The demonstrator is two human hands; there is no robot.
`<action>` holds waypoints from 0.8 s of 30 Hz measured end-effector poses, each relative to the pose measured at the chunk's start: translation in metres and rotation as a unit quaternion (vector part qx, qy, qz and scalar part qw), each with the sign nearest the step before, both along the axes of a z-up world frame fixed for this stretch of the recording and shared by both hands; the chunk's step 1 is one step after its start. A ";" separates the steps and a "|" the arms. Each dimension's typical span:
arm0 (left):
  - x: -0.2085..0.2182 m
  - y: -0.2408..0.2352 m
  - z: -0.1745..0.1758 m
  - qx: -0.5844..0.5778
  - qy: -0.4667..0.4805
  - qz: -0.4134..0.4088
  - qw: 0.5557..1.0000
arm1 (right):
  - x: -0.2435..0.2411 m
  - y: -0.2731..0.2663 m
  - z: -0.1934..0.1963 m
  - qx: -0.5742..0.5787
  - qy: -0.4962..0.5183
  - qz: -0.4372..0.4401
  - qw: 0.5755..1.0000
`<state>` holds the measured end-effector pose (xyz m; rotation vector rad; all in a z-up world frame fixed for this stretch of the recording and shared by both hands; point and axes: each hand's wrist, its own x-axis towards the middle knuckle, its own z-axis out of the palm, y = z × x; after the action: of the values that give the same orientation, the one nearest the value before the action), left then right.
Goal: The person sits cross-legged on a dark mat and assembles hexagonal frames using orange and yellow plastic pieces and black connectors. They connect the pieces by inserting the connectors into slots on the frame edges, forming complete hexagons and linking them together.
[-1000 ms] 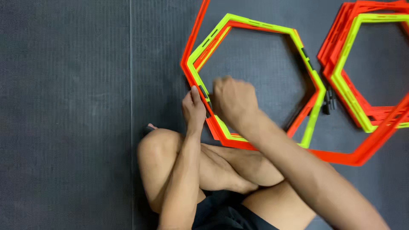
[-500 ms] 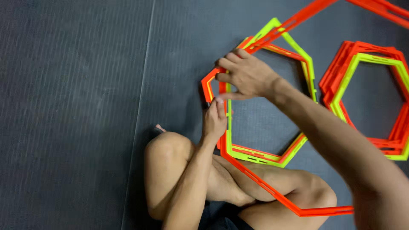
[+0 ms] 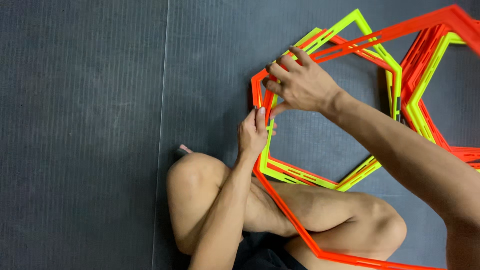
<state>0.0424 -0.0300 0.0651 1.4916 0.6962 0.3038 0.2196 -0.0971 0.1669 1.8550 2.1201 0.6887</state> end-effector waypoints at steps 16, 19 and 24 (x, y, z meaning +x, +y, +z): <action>-0.002 0.012 0.004 -0.119 -0.009 -0.003 0.993 | 0.016 -0.020 -0.003 -0.060 0.036 -0.047 0.996; -0.003 0.008 0.011 -0.101 0.007 -0.031 0.994 | 0.018 -0.019 -0.014 -0.068 0.075 -0.045 0.994; -0.003 0.010 0.014 -0.095 0.099 -0.048 0.989 | 0.021 -0.029 -0.015 -0.132 0.137 -0.100 0.977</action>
<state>0.0396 -0.0196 0.0789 1.3788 0.7851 0.0149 0.2411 -0.1257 0.1517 2.0653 2.0179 0.1033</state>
